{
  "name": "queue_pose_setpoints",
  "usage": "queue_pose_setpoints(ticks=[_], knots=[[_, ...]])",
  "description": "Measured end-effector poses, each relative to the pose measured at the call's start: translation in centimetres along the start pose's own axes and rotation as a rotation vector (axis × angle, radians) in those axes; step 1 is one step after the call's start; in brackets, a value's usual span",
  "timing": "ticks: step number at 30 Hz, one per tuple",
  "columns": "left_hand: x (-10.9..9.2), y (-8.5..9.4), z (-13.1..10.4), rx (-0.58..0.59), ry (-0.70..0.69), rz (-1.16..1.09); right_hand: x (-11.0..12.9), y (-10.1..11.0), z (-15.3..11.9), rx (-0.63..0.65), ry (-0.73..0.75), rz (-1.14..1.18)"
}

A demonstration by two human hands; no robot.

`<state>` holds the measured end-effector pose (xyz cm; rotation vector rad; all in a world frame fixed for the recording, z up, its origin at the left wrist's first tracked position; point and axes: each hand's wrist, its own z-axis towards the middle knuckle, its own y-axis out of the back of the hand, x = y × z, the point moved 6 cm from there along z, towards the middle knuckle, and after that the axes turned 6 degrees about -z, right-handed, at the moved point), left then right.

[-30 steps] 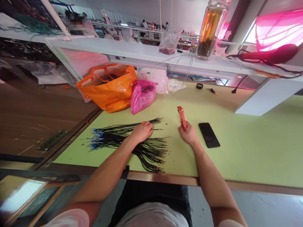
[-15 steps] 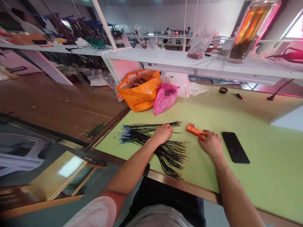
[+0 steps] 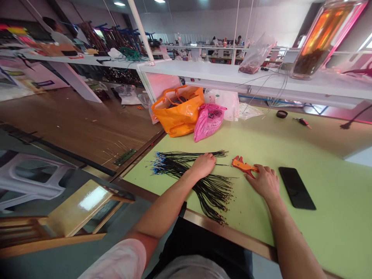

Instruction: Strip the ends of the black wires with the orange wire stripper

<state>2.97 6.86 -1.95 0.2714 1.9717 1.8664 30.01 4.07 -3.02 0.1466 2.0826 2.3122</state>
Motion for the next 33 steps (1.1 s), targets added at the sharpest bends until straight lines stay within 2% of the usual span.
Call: queue_pose_setpoints(ticks=[9,15,21,27,31,33], knots=[[-0.1,0.5,0.3,0.05,-0.011,0.014,0.2,0.0,-0.1,-0.01,0.011,0.003],[-0.4,0.5,0.0,0.037,-0.023,0.013,0.1,0.0,-0.3,-0.012,-0.001,0.004],[0.4,0.6,-0.2,0.007,-0.019,-0.043,0.2,0.0,-0.2,-0.002,0.003,0.029],[2.0,1.0,-0.7,-0.042,-0.022,-0.2,1.0,1.7,-0.9,-0.041,-0.008,0.111],[3.5,0.8,-0.7,-0.074,-0.005,-0.386,2.4,3.8,-0.9,-0.224,0.047,0.281],[4.0,0.5,-0.6,-0.083,-0.015,-0.562,4.0,4.5,-0.5,-0.235,0.108,0.372]])
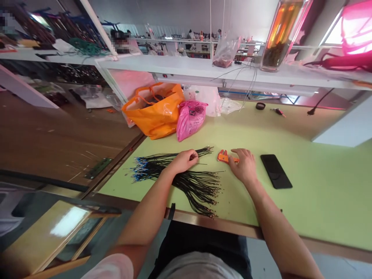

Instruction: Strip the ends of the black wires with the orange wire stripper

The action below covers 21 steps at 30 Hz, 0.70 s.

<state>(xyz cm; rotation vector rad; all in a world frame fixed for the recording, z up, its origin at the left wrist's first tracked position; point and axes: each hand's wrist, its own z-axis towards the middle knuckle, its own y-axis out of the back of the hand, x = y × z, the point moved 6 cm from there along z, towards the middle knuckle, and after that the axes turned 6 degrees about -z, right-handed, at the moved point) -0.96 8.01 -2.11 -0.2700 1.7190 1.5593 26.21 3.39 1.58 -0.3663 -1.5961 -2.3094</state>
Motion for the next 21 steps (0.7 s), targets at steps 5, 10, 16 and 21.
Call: queue_pose_setpoints(ticks=[5,10,16,21], knots=[[0.9,0.0,0.4,-0.061,-0.018,-0.159,4.7,-4.0,1.4,0.394,0.015,0.145],[0.8,-0.3,0.4,-0.049,-0.025,-0.146,7.7,-7.2,1.0,0.431,0.107,-0.03],[0.6,-0.2,0.4,-0.022,-0.021,-0.102,8.7,-8.5,0.2,0.467,0.237,-0.173],[0.1,-0.1,0.2,0.001,-0.024,-0.081,9.1,-8.6,-0.2,0.422,0.33,-0.317]])
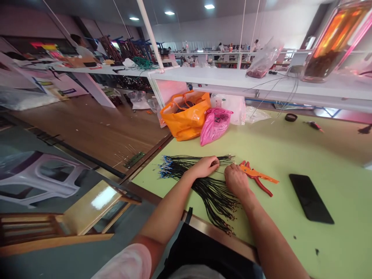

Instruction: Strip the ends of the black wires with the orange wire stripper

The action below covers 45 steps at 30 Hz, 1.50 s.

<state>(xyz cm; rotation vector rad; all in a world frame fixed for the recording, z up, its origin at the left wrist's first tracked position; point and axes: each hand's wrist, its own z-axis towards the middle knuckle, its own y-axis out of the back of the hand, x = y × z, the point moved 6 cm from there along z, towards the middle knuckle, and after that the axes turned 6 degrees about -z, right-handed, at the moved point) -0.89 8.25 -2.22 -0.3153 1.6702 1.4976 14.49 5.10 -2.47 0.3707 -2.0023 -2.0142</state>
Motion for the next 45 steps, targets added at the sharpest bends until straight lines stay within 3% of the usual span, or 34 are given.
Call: queue_pose_setpoints(ticks=[3,10,15,20,25,30,34,45], knots=[[-0.1,0.0,0.0,0.005,-0.003,0.013,0.1,-0.1,-0.2,-0.039,0.014,-0.065],[-0.4,0.0,-0.1,0.017,-0.006,0.023,0.3,-0.1,0.4,0.044,0.009,-0.12],[-0.6,0.2,0.0,0.01,-0.004,0.019,0.2,-0.5,0.3,-0.032,0.006,-0.122],[-0.5,0.3,0.1,-0.018,0.012,-0.008,-2.1,-1.2,-0.2,-0.19,-0.099,0.253],[0.1,0.0,0.3,-0.029,0.011,-0.1,-3.7,-2.0,0.0,-0.281,-0.244,1.035],[1.4,-0.1,0.7,-0.108,-0.006,-0.28,-3.2,-3.1,0.3,-0.236,-0.354,1.494],[1.6,-0.3,0.8,-0.096,-0.025,-0.351,-2.7,-3.3,0.3,-0.194,-0.385,1.526],[0.8,-0.8,0.7,-0.074,-0.034,-0.379,-2.9,-2.9,0.3,-0.228,-0.391,1.497]])
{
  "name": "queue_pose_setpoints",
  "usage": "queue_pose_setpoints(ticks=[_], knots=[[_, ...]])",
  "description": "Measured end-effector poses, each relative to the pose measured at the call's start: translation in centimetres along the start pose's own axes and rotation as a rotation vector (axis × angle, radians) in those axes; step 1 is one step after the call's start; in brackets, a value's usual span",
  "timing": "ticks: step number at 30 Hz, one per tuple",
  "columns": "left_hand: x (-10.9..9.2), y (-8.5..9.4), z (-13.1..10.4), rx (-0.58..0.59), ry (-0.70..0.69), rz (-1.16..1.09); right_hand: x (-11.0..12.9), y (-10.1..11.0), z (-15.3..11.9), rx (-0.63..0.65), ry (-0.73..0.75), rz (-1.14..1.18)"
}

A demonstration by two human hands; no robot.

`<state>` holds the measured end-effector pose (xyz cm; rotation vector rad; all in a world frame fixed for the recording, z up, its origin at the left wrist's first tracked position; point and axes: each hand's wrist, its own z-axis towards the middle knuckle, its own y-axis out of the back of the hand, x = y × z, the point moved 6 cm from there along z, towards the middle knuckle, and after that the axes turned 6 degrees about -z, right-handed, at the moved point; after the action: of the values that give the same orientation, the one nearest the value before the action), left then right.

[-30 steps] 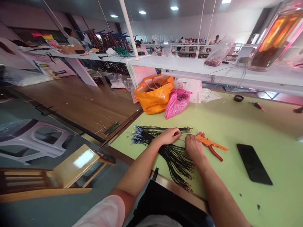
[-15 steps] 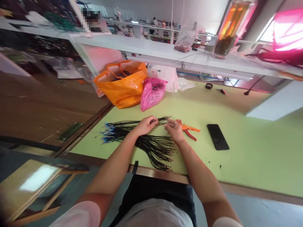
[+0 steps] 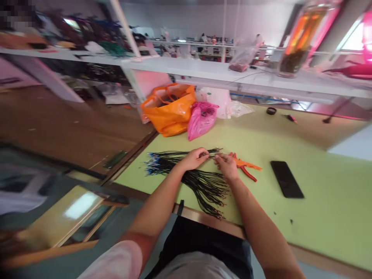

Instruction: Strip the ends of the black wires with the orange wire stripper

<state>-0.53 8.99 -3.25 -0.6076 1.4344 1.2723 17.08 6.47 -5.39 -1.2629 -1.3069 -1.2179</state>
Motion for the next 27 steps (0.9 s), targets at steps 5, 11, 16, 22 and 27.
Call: queue_pose_setpoints(ticks=[5,11,16,22,27], knots=[[0.1,-0.1,0.5,-0.008,-0.041,-0.027,-0.8,0.5,1.0,-0.027,0.011,0.025],[0.3,-0.3,0.7,-0.025,-0.039,-0.102,-0.9,0.5,1.1,-0.026,0.023,0.035],[0.3,-0.1,0.7,-0.051,-0.036,-0.217,-0.5,0.3,0.8,-0.067,-0.003,0.062],[0.5,0.6,0.3,-0.081,-0.015,-0.274,-0.3,-0.7,0.3,-0.014,-0.003,0.076],[0.5,0.8,0.2,-0.065,0.002,-0.242,-0.5,-0.2,0.5,-0.048,-0.001,0.084]])
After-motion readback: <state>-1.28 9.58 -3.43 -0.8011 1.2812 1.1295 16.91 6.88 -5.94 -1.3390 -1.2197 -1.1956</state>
